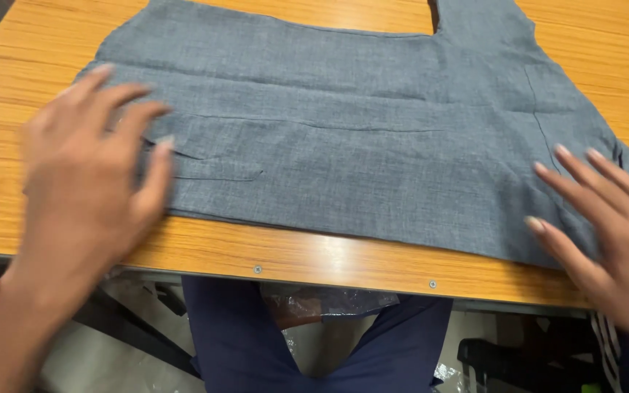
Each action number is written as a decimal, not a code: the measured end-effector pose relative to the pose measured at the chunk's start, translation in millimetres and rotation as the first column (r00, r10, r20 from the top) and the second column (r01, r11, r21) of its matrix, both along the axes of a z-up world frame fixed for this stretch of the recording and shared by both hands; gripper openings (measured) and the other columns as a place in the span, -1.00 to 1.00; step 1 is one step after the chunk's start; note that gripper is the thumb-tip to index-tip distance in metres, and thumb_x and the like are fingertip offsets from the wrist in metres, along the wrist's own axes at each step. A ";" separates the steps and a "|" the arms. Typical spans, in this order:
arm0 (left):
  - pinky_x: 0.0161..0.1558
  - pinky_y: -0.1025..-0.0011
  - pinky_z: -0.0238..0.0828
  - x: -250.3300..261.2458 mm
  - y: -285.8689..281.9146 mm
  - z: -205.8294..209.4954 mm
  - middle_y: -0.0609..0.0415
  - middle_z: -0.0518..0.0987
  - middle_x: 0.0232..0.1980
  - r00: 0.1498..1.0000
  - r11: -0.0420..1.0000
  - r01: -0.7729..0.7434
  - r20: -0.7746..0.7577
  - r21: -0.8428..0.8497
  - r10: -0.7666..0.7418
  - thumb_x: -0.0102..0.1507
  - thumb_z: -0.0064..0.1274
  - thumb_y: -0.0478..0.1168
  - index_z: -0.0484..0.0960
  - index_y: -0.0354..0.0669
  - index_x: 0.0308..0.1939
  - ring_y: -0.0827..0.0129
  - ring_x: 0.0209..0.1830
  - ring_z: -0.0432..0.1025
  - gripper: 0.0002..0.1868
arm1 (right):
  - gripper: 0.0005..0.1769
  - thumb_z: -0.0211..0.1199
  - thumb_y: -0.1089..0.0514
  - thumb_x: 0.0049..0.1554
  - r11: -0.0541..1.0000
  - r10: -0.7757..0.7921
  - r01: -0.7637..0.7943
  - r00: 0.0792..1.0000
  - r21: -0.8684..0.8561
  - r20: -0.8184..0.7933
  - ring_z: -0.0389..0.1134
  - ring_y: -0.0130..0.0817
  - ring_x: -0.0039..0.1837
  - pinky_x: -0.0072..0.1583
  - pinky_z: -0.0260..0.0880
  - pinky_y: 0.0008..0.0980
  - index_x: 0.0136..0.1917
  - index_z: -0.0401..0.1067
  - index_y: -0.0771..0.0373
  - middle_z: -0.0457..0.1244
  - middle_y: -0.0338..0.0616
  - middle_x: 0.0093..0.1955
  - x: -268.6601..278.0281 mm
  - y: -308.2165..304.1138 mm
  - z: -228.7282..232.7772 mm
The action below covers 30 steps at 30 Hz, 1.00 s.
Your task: Fold a grey long-sleeved shirt on a wooden table.
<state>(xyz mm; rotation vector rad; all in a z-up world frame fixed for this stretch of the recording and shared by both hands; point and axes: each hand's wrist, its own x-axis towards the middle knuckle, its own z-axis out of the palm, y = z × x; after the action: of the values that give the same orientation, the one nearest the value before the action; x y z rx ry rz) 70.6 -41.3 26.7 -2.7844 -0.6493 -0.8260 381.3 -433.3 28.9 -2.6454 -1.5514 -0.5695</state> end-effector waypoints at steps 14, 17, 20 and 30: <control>0.50 -0.17 -0.29 211.5 14.4 -44.6 0.04 0.02 0.63 0.851 0.912 0.326 -0.345 -0.247 -0.397 0.37 -0.42 0.41 0.08 0.13 0.58 0.13 0.63 -0.15 -0.20 | -0.19 -0.21 -0.35 0.30 0.950 0.246 -0.291 0.922 -0.114 -0.300 -0.21 -0.21 0.69 0.54 -0.15 -0.01 0.66 -0.08 0.08 -0.15 -0.17 0.71 74.6 170.6 -20.3; 0.55 -0.10 -0.41 195.4 52.4 -45.8 0.23 -0.09 0.67 0.855 0.910 0.191 -0.393 -0.369 -0.339 0.32 -0.52 0.46 -0.03 0.41 0.59 0.23 0.66 -0.25 -0.21 | -0.16 -0.27 -0.40 0.30 0.956 0.215 -0.275 0.889 -0.097 -0.403 -0.28 -0.21 0.72 0.56 -0.24 -0.01 0.68 -0.12 0.05 -0.21 -0.16 0.73 106.9 157.8 -31.9; 0.53 -0.11 -0.53 179.4 81.5 -48.2 0.21 -0.18 0.69 0.847 0.890 0.193 -0.387 -0.414 -0.364 0.35 -0.61 0.45 -0.10 0.40 0.60 0.22 0.67 -0.32 -0.23 | -0.13 -0.34 -0.45 0.26 0.966 0.162 -0.235 0.870 -0.104 -0.466 -0.32 -0.25 0.72 0.57 -0.37 -0.04 0.69 -0.16 -0.03 -0.23 -0.24 0.73 134.5 136.4 -43.2; 0.54 -0.14 -0.58 152.8 146.8 -59.1 0.32 -0.15 0.69 0.918 0.899 -0.089 -0.385 -0.428 -0.092 0.27 -0.50 0.49 0.00 0.52 0.58 0.32 0.68 -0.28 -0.20 | -0.20 -0.33 -0.47 0.29 0.991 -0.040 0.002 0.959 -0.136 -0.281 -0.29 -0.25 0.72 0.55 -0.36 -0.12 0.68 -0.11 -0.18 -0.20 -0.24 0.73 177.7 103.0 -57.0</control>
<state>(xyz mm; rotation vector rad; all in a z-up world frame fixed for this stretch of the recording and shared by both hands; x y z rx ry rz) 223.4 105.5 -32.3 -3.2058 -0.8380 -0.0882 559.0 -330.3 -28.2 -2.6920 -1.5251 -0.0800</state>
